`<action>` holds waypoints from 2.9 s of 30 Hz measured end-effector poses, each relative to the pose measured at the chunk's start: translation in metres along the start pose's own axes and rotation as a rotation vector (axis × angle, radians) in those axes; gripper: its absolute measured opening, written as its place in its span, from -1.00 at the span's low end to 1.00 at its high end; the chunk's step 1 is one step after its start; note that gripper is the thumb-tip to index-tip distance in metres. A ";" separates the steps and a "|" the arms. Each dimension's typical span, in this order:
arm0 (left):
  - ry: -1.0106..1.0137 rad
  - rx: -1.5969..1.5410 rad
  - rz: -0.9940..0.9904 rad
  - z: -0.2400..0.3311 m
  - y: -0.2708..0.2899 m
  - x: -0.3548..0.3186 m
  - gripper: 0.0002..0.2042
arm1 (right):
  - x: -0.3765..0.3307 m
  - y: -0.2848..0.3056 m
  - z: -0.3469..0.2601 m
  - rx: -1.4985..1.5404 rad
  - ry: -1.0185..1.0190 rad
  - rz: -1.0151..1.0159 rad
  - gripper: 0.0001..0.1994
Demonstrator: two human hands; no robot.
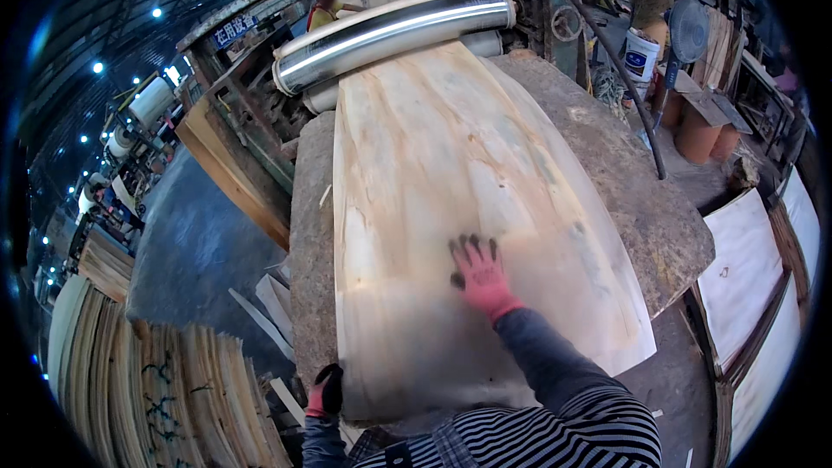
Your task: The person repeatedly picks up thin wood veneer sheets from a stack, places them on a roller machine, and guides them through. They use a long metal rod to assist in feeding the sheets and then stack the processed sheets. The cycle of picking, feeding, and stacking is repeated throughout the clip.
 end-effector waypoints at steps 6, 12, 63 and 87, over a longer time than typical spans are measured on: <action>-0.035 0.031 -0.269 0.125 -0.029 -0.022 -0.66 | -0.161 0.033 -0.071 0.183 0.295 -0.333 -0.26; -0.119 -0.765 -0.516 0.296 -0.089 -0.071 -0.67 | -0.210 0.074 -0.006 0.440 -0.104 0.052 -0.37; -0.007 -0.492 -0.319 0.223 -0.124 -0.074 -0.76 | -0.274 0.023 -0.026 0.018 0.038 -0.458 -0.16; -0.326 0.034 0.027 0.065 -0.037 -0.026 -0.45 | -0.080 0.030 -0.049 0.044 -0.056 -0.358 -0.39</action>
Point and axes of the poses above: each hand's wrist, its own x-axis towards the middle knuckle, its own y-axis out of the back of the hand, z = x × y, the point moved 9 cm from there along x, towards the middle knuckle, and after that the axes turned 5 degrees about -x, right-handed, at the moved point
